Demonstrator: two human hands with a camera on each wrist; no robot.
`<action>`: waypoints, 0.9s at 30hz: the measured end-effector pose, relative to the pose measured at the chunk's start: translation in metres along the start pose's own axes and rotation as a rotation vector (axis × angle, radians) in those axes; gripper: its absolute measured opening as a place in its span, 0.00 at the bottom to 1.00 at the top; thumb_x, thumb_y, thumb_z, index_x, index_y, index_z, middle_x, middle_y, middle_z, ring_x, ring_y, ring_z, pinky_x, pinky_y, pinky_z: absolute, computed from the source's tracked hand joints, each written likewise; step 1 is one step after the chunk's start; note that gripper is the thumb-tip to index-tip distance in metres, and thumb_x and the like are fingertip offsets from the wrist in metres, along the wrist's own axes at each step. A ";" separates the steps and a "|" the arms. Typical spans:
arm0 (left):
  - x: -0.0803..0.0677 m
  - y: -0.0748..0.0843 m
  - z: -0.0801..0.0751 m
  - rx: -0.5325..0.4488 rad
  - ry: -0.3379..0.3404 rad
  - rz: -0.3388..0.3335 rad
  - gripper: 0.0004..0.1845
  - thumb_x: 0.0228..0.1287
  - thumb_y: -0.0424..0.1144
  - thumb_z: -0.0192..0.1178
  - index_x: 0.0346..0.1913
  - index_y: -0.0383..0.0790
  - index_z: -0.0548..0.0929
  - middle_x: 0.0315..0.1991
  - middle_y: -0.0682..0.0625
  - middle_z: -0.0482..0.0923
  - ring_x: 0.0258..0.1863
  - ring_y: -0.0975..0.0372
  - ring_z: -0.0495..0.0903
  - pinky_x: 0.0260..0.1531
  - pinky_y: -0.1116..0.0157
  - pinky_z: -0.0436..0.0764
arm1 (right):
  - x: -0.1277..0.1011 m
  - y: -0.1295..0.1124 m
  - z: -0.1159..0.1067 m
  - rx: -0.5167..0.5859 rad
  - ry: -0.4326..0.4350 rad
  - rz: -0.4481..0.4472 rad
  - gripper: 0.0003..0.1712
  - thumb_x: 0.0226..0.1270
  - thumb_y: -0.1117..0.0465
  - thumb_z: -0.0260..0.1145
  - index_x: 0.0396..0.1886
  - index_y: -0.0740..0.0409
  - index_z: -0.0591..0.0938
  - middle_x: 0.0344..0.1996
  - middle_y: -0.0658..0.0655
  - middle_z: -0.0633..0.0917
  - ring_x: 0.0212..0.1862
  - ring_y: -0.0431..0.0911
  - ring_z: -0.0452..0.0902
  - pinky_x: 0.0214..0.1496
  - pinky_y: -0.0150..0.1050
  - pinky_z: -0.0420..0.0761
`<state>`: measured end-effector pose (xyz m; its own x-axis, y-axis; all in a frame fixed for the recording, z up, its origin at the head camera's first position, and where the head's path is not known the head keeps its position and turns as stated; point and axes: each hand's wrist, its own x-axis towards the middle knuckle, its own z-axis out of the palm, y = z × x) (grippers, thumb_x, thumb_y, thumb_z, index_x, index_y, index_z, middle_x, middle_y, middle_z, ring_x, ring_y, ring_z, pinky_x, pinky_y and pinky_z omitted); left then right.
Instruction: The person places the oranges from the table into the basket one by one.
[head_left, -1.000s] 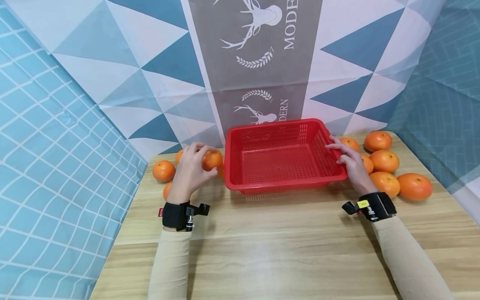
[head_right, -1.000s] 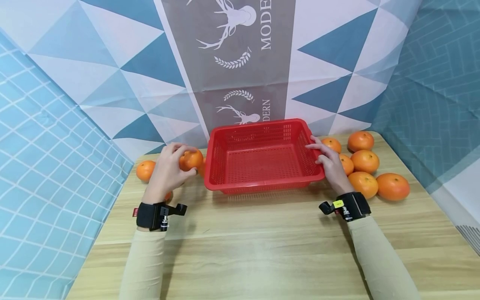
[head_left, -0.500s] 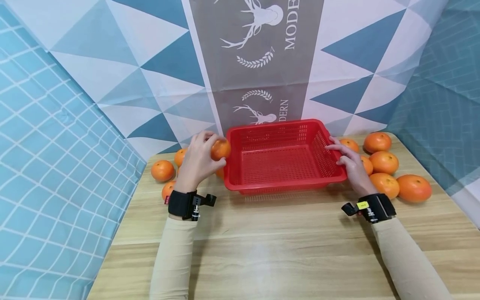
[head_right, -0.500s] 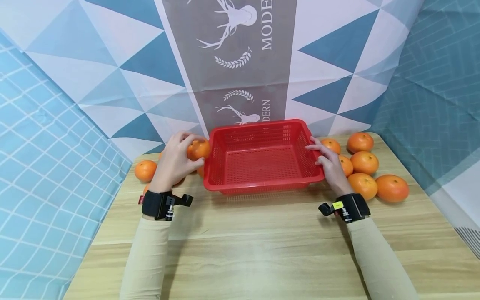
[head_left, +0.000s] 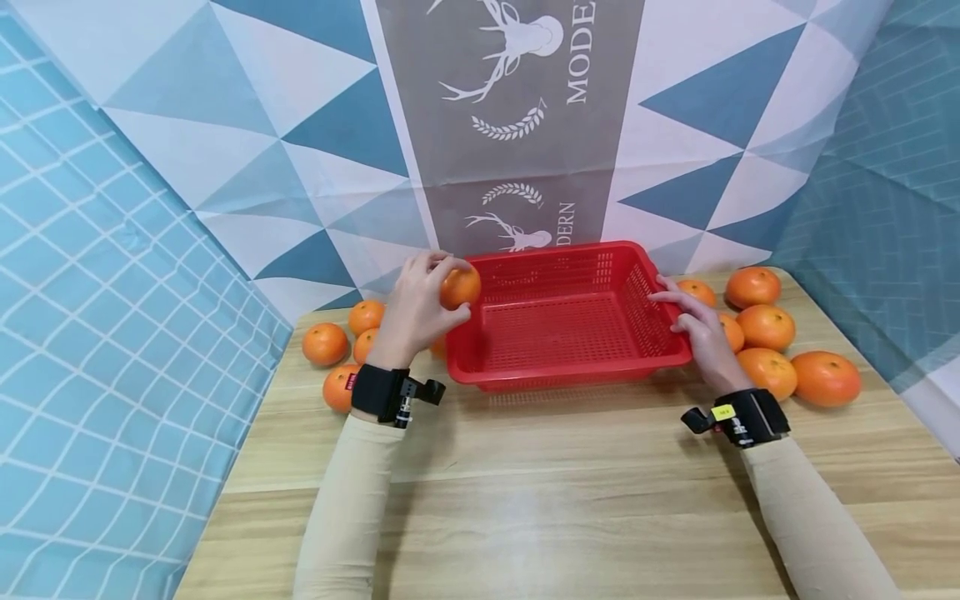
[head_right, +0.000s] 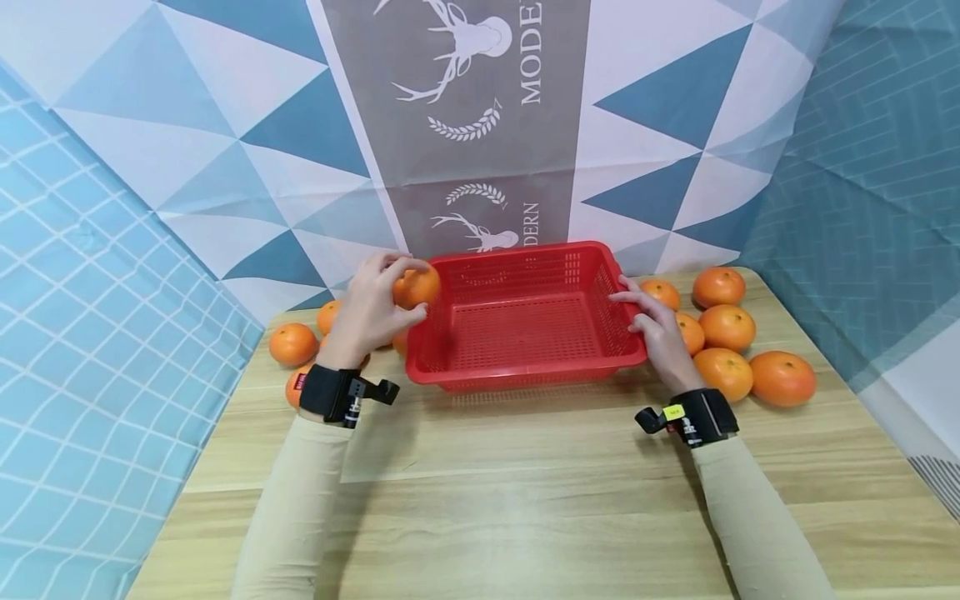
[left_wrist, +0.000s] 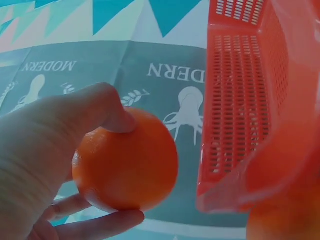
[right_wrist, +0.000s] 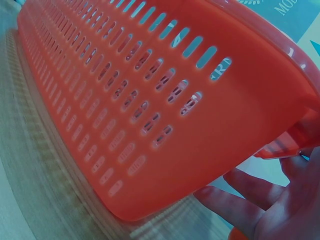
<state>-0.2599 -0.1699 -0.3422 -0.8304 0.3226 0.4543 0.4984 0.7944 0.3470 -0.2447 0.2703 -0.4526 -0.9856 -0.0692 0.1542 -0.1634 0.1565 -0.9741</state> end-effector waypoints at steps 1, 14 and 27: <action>0.002 0.001 0.002 -0.005 0.001 0.000 0.24 0.66 0.38 0.76 0.65 0.44 0.88 0.72 0.38 0.79 0.73 0.43 0.75 0.67 0.41 0.88 | 0.000 0.001 0.000 -0.001 -0.002 0.000 0.34 0.76 0.74 0.42 0.77 0.65 0.77 0.95 0.52 0.56 0.94 0.63 0.45 0.59 0.17 0.83; 0.051 0.027 0.021 -0.025 0.016 0.060 0.24 0.68 0.40 0.75 0.66 0.46 0.87 0.71 0.40 0.79 0.73 0.46 0.74 0.62 0.49 0.91 | 0.001 0.002 -0.002 0.007 -0.011 -0.015 0.33 0.75 0.74 0.43 0.76 0.65 0.77 0.95 0.53 0.56 0.94 0.62 0.44 0.59 0.17 0.83; 0.102 0.069 0.047 -0.024 -0.076 0.118 0.25 0.69 0.42 0.75 0.68 0.50 0.86 0.72 0.44 0.78 0.74 0.49 0.74 0.68 0.52 0.89 | 0.003 0.002 -0.002 -0.012 -0.008 -0.008 0.35 0.75 0.74 0.43 0.78 0.64 0.77 0.95 0.53 0.55 0.95 0.62 0.43 0.60 0.17 0.82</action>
<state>-0.3222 -0.0582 -0.3106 -0.7818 0.4514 0.4302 0.5985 0.7366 0.3148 -0.2477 0.2726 -0.4540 -0.9839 -0.0784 0.1607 -0.1720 0.1678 -0.9707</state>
